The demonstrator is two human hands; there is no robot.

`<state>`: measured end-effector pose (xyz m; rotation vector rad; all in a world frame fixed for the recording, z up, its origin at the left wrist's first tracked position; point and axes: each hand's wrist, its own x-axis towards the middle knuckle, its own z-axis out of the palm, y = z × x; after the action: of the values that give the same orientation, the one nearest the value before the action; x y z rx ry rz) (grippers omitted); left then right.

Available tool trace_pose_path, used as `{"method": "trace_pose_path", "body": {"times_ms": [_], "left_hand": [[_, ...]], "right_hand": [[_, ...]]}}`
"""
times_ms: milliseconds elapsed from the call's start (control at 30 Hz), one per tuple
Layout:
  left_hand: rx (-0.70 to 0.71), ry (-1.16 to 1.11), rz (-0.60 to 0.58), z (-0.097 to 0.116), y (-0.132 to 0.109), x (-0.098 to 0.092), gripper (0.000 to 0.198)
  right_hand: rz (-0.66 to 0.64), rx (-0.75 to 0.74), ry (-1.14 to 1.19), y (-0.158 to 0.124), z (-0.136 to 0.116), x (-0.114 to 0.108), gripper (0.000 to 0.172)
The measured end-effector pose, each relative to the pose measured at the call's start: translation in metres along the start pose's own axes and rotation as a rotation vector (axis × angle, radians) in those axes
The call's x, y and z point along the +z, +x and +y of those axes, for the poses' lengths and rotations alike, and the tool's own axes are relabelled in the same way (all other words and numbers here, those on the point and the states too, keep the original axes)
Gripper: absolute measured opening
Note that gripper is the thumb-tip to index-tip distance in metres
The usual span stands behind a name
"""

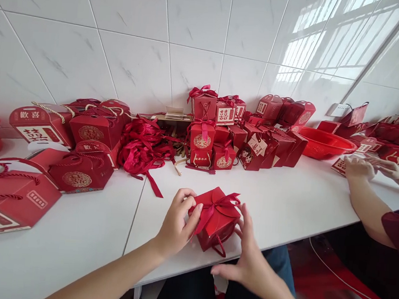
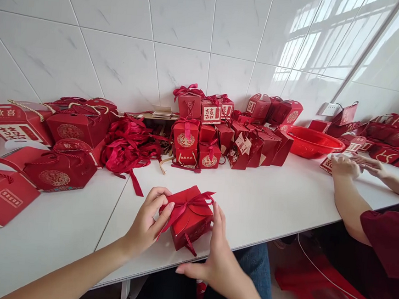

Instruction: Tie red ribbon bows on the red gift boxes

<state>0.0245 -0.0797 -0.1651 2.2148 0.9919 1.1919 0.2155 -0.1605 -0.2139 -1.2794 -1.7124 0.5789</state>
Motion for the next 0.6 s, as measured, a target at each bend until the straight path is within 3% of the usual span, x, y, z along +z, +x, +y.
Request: {"method": "trace_pose_path", "body": {"times_ms": [67, 133, 233, 267, 333, 433, 600], "left_hand": [[-0.003, -0.011, 0.022, 0.006, -0.002, 0.010, 0.023], [0.005, -0.044, 0.010, 0.013, -0.003, 0.022, 0.022], [0.058, -0.113, -0.046, 0.019, 0.004, 0.041, 0.004], [0.075, -0.125, -0.041, 0.019, 0.010, 0.047, 0.009], [0.107, -0.105, 0.012, 0.013, 0.028, 0.056, 0.031], [0.126, 0.108, 0.068, -0.007, 0.070, 0.064, 0.047], [0.057, 0.396, 0.027, -0.042, 0.146, 0.077, 0.053]], "right_hand": [[0.159, 0.036, -0.046, -0.009, 0.001, 0.022, 0.137], [0.289, 0.118, -0.083, -0.011, 0.001, 0.031, 0.123], [0.395, 0.158, -0.176, -0.004, 0.007, 0.015, 0.101], [0.419, 0.150, -0.222, 0.000, 0.013, 0.005, 0.098], [0.484, 0.156, -0.312, 0.006, 0.029, -0.019, 0.098], [0.633, 0.202, -0.396, 0.013, 0.056, -0.048, 0.101], [0.741, 0.276, -0.472, 0.022, 0.078, -0.059, 0.107]]}}
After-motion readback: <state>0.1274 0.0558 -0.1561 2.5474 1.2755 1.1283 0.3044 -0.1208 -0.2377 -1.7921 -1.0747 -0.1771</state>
